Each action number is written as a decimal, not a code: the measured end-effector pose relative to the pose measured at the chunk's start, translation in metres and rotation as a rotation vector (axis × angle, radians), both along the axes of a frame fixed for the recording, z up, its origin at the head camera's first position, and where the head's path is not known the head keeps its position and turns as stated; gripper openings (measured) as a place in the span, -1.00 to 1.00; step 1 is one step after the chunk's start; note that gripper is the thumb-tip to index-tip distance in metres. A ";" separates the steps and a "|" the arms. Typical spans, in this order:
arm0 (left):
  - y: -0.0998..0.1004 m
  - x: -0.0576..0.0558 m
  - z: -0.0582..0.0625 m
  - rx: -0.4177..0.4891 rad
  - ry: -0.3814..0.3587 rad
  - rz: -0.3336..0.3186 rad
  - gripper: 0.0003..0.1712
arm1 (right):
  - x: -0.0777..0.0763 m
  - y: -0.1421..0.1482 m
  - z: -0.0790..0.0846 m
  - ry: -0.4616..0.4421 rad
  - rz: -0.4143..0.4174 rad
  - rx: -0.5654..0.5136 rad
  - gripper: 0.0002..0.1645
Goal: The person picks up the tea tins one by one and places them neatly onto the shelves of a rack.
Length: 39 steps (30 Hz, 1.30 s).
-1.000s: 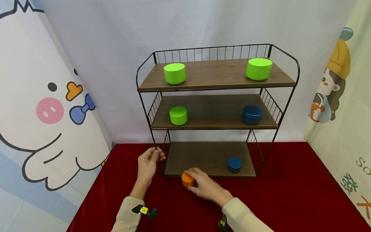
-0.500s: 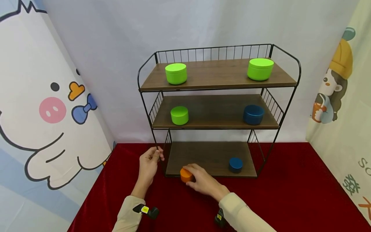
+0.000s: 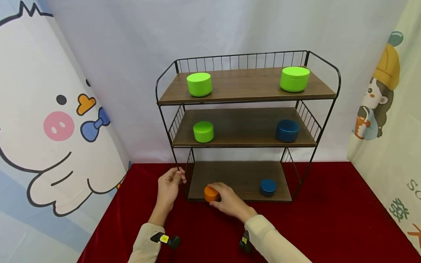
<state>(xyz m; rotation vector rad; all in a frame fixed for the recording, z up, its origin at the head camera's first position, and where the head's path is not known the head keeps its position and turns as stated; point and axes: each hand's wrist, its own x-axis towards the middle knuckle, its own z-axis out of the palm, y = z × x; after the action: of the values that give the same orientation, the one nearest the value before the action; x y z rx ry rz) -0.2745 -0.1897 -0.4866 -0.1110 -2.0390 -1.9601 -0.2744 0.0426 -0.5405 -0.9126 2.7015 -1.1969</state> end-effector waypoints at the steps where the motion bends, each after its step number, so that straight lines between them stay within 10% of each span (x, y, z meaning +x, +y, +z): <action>1: 0.000 0.000 0.000 0.000 -0.002 0.000 -0.76 | -0.001 -0.001 0.000 -0.003 -0.001 0.001 -0.29; 39: -0.001 0.002 0.001 0.007 -0.011 -0.013 -0.76 | -0.018 -0.021 -0.006 -0.010 -0.028 -0.034 -0.30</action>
<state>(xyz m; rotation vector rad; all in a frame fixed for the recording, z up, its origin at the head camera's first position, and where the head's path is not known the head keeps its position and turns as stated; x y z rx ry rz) -0.2724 -0.1909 -0.4858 -0.1128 -2.0432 -1.9791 -0.2920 0.0213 -0.5469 -0.8731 2.7030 -1.2521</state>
